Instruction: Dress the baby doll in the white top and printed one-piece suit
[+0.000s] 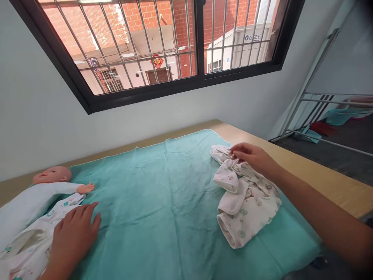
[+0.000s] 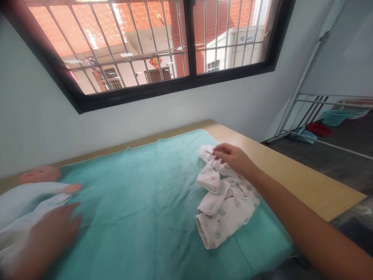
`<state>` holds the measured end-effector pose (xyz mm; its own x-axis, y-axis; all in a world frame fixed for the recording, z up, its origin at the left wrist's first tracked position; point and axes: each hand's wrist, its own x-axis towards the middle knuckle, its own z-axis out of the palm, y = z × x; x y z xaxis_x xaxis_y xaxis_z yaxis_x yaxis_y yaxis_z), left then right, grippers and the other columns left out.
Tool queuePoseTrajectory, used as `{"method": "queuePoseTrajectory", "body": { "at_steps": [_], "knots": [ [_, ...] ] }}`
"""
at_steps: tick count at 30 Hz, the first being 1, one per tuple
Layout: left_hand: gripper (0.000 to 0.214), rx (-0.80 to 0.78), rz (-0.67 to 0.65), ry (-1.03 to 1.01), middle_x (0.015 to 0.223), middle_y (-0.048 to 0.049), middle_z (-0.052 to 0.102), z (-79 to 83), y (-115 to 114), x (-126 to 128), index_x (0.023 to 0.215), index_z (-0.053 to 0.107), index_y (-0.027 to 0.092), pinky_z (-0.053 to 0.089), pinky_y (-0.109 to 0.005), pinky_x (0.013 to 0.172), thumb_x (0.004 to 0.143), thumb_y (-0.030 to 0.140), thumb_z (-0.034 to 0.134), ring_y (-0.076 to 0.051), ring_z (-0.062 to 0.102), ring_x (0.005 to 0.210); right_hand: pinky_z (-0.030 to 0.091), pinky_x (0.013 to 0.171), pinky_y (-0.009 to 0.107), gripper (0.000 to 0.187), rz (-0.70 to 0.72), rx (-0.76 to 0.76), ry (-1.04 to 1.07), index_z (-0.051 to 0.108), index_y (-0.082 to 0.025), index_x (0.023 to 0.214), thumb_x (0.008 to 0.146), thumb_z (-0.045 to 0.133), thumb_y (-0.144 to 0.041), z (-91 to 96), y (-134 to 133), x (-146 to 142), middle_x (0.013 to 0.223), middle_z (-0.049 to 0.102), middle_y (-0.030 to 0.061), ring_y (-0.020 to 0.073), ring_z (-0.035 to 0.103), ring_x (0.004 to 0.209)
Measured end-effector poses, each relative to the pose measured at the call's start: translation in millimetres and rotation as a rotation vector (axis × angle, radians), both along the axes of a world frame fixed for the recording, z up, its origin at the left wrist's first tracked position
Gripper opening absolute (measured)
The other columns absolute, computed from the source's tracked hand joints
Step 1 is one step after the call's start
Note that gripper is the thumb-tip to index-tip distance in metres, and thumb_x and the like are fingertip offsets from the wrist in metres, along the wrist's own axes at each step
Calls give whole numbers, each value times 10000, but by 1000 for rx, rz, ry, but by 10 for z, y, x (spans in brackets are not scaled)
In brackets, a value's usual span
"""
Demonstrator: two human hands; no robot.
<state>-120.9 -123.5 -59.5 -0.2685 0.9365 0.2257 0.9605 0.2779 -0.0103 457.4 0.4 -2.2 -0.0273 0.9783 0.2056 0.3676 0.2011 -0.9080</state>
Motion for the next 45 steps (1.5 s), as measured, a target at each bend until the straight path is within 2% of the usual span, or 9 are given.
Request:
{"method": "queuePoseTrajectory", "body": {
  "at_steps": [7,12,17,22,27,30,33,40,45],
  "knots": [
    [621,-23,-56,-79,1288,-197,599,-309,258,153,1209,593,57,379,-465,1069,877,456,253,-338,525,1225,452,718,299,357,-224,-66,-253,617,-178,1048,731,682,-328,-262,913,29,1126,649,112,208,613,882],
    [592,-47,-30,-121,1264,-168,627,-354,241,57,1152,608,127,410,-468,1059,855,497,254,-337,568,1191,423,797,310,309,-223,-127,-319,669,-156,942,688,695,-330,-616,1017,191,1022,689,100,236,592,930],
    [483,42,-129,-209,1179,-125,668,-293,280,368,1058,618,214,426,-472,1042,795,495,326,-341,610,1127,433,694,264,365,-186,-124,-186,679,-158,918,791,597,-490,-614,971,446,923,711,73,175,602,781],
    [431,80,-329,-578,1090,-56,696,-80,694,1296,1079,639,259,490,-426,930,760,510,494,-296,646,1008,381,614,270,591,-312,23,-169,567,-179,659,847,392,-711,-433,877,619,626,594,31,141,497,594],
    [387,-95,-612,-1092,1004,-81,708,202,1135,2771,1004,689,234,510,-339,740,721,494,641,-250,654,861,333,589,302,634,21,-255,-536,535,-186,573,761,476,-789,-254,695,738,536,545,21,144,455,528],
    [436,-142,-704,-1126,1033,-103,694,103,1236,3539,1083,671,216,475,-332,742,731,473,682,-234,639,837,298,557,294,529,197,-370,-635,524,-194,610,707,626,-703,-213,603,780,583,568,10,136,441,532],
    [336,-151,-719,-1040,894,-66,687,-100,1282,3934,945,688,213,435,-308,712,724,466,697,-220,615,809,281,546,281,455,151,-242,-563,452,-196,593,709,667,-580,-196,564,760,578,493,-17,126,420,552],
    [322,-55,-389,-1820,685,18,621,-118,1553,3443,837,619,167,442,-236,563,713,450,710,-124,552,585,448,653,294,350,-182,181,380,491,-224,842,766,495,-565,-90,579,757,780,594,24,203,569,738],
    [161,203,-143,-2038,710,23,615,-108,1776,3027,808,580,167,512,-236,627,723,248,691,-114,594,631,506,746,372,556,-301,194,577,558,-210,1060,775,383,-654,-172,634,951,968,682,88,294,637,901]
  ]
}}
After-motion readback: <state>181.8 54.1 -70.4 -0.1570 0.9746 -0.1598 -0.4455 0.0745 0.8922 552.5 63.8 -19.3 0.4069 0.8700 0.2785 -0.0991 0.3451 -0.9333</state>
